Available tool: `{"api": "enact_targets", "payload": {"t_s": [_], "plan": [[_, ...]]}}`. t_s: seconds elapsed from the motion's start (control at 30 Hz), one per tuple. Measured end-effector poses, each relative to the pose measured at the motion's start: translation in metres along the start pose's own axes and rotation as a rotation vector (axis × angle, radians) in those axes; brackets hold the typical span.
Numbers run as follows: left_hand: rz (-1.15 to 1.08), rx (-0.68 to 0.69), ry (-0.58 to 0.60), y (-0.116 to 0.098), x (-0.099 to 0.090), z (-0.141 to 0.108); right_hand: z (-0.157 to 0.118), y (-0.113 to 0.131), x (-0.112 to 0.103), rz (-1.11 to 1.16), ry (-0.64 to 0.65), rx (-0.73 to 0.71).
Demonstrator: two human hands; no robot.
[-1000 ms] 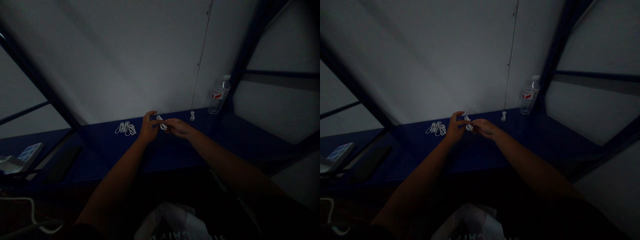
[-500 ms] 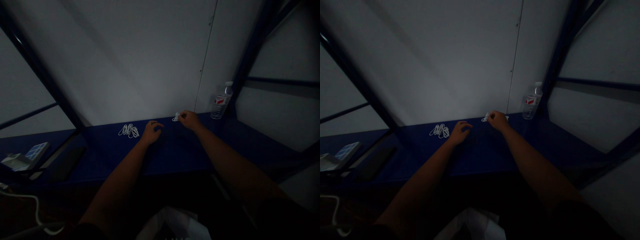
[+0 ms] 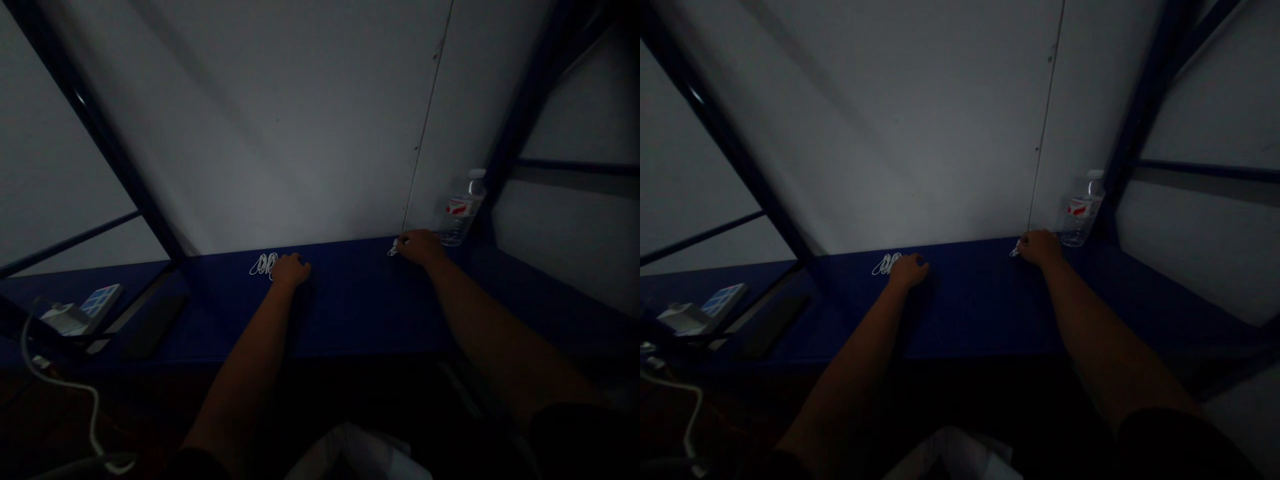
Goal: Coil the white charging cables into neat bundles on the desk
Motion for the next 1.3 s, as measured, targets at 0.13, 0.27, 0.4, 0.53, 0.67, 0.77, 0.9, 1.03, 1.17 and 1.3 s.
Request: {"api": "enact_targets", "payload": {"t_s": [0.13, 0.27, 0.4, 0.53, 0.67, 0.77, 0.9, 1.03, 1.17, 1.3], "plan": [[-0.084, 0.014, 0.072, -0.005, 0.01, -0.003, -0.012, 0.017, -0.011, -0.035, -0.079, -0.094], [-0.205, 0.347, 0.153, -0.033, 0.022, -0.009, -0.024, 0.057, -0.015, -0.003, -0.122, -0.305], [-0.333, 0.433, 0.005, -0.035, 0.014, -0.005, -0.039, 0.101, -0.008, 0.027, -0.029, -0.608], [-0.233, 0.271, 0.02, -0.019, 0.01, 0.004, -0.05, 0.124, 0.001, 0.049, 0.133, -0.79], [-0.206, 0.444, 0.176, -0.03, 0.022, -0.002, -0.052, 0.124, 0.005, 0.155, 0.282, -0.833], [-0.103, 0.736, 0.249, -0.047, 0.029, -0.014, -0.047, 0.115, 0.004, 0.261, 0.293, -0.839], [0.029, 0.921, 0.377, -0.055, 0.035, -0.022, -0.045, 0.105, 0.007, 0.343, 0.449, -0.94], [0.106, 0.891, 0.376, -0.055, 0.037, -0.022, -0.047, 0.106, 0.012, 0.356, 0.577, -0.998], [0.143, 0.819, 0.345, -0.056, 0.041, -0.022, -0.049, 0.113, 0.014, 0.369, 0.566, -1.024], [0.187, 0.765, 0.31, -0.055, 0.044, -0.02, -0.049, 0.114, 0.014, 0.374, 0.551, -0.993]]}}
Point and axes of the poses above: each hand's wrist, its own z-axis towards the middle knuckle, its own x-axis out of the palm, y = z × x, the point moved 3 cm from there along z, towards the middle knuckle, and after that the axes turned 13 degrees about y, right-handed, at the moved point
